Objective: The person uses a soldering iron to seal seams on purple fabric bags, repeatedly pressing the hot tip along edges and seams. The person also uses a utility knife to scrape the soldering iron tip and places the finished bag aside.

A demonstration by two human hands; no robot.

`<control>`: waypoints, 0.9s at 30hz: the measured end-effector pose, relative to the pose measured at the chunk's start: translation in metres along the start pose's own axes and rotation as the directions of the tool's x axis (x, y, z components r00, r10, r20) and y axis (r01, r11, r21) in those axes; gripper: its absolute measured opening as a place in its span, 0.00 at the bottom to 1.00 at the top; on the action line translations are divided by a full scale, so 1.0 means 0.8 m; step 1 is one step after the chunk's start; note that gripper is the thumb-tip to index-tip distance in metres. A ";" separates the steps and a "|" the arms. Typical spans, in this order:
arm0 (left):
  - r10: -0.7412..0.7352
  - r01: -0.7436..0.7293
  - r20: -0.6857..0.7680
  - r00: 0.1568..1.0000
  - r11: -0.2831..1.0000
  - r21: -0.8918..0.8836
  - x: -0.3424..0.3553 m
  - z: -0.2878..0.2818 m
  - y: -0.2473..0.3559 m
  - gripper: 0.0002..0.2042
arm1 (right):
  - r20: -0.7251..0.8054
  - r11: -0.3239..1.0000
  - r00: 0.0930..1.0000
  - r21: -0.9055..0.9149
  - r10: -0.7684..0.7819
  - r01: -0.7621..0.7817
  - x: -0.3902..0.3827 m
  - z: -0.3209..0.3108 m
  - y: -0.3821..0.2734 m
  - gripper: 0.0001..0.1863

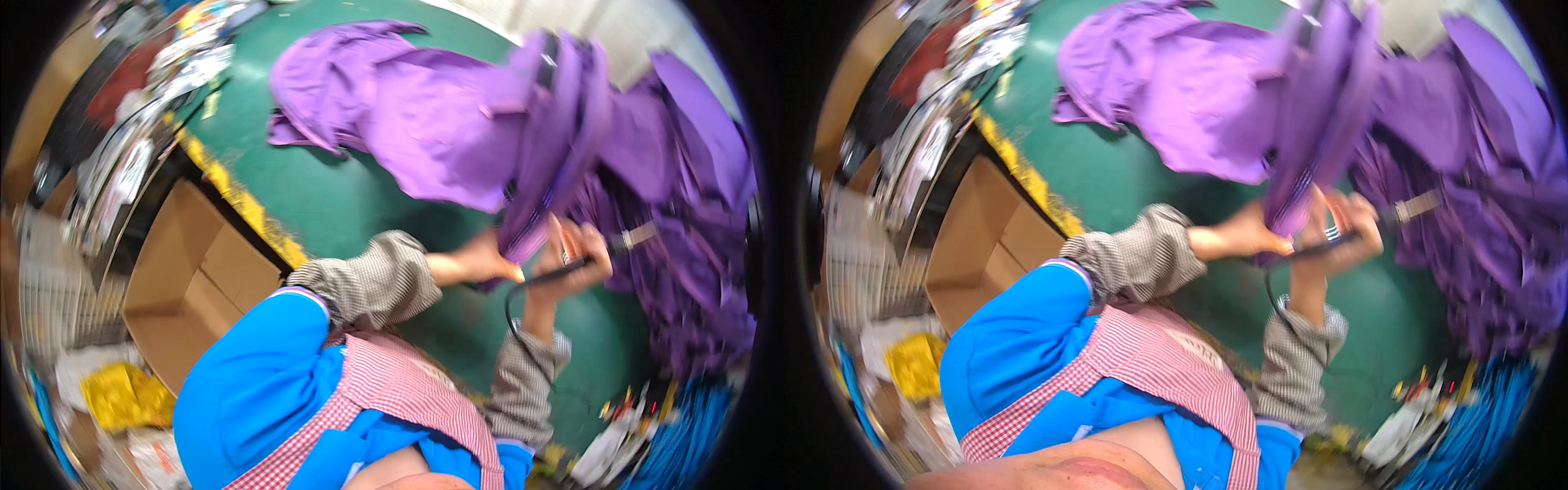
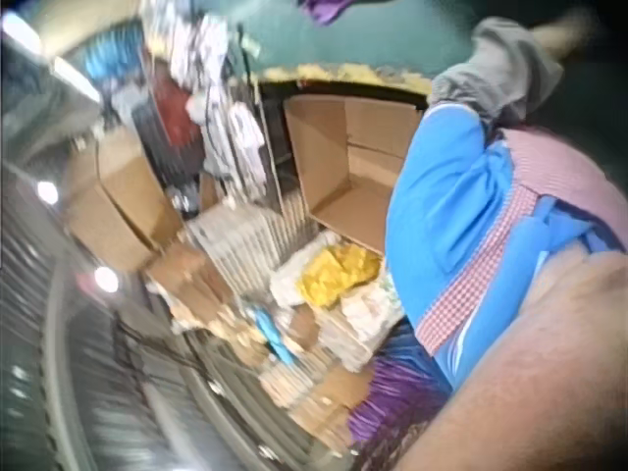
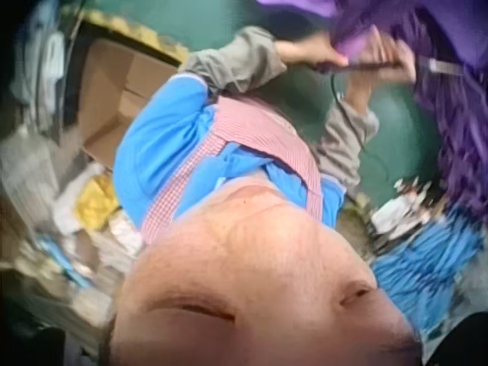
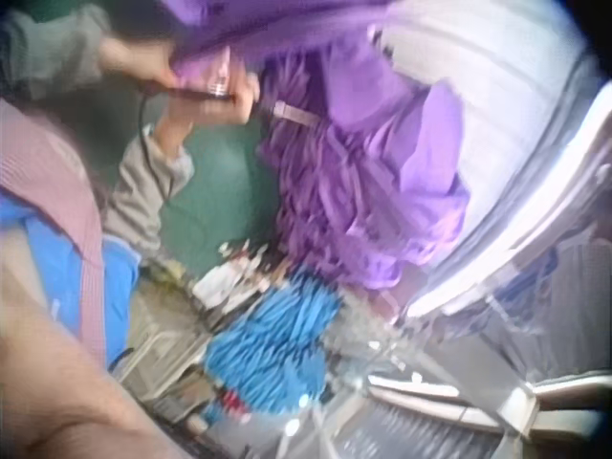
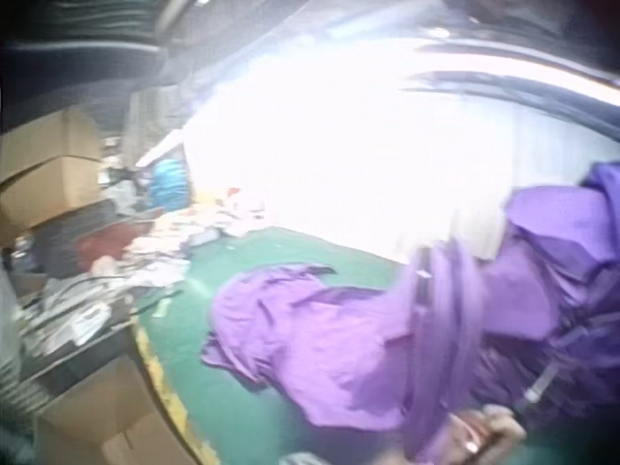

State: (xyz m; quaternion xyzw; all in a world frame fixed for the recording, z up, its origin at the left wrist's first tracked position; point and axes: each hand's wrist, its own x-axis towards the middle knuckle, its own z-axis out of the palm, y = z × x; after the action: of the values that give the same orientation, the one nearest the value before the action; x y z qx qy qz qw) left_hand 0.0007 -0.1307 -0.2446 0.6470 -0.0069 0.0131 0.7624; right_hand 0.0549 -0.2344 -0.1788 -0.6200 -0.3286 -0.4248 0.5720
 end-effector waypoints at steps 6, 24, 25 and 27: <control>-0.058 0.043 0.228 0.972 0.997 0.071 0.018 -0.012 0.019 0.21 | -0.013 0.975 0.989 -0.166 0.148 -0.148 0.004 0.007 -0.010 0.22; 0.136 -0.145 0.071 0.988 0.980 0.135 0.030 0.011 0.007 0.23 | -0.133 0.946 0.972 -0.234 0.196 -0.223 -0.018 -0.035 0.028 0.20; 0.142 -0.150 0.060 0.988 0.976 0.158 0.031 0.012 0.005 0.23 | -0.134 0.945 0.969 -0.229 0.207 -0.234 -0.015 -0.035 0.025 0.19; 0.156 -0.160 0.033 0.987 0.965 0.208 0.032 0.016 0.004 0.23 | -0.085 0.924 0.987 -0.347 0.139 -0.160 -0.015 -0.050 0.017 0.18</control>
State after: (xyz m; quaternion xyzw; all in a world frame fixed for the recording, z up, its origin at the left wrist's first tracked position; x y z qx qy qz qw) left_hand 0.0265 -0.1426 -0.2389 0.7214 -0.0634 0.0692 0.6862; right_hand 0.0561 -0.2751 -0.1961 -0.7229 -0.1820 -0.4500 0.4917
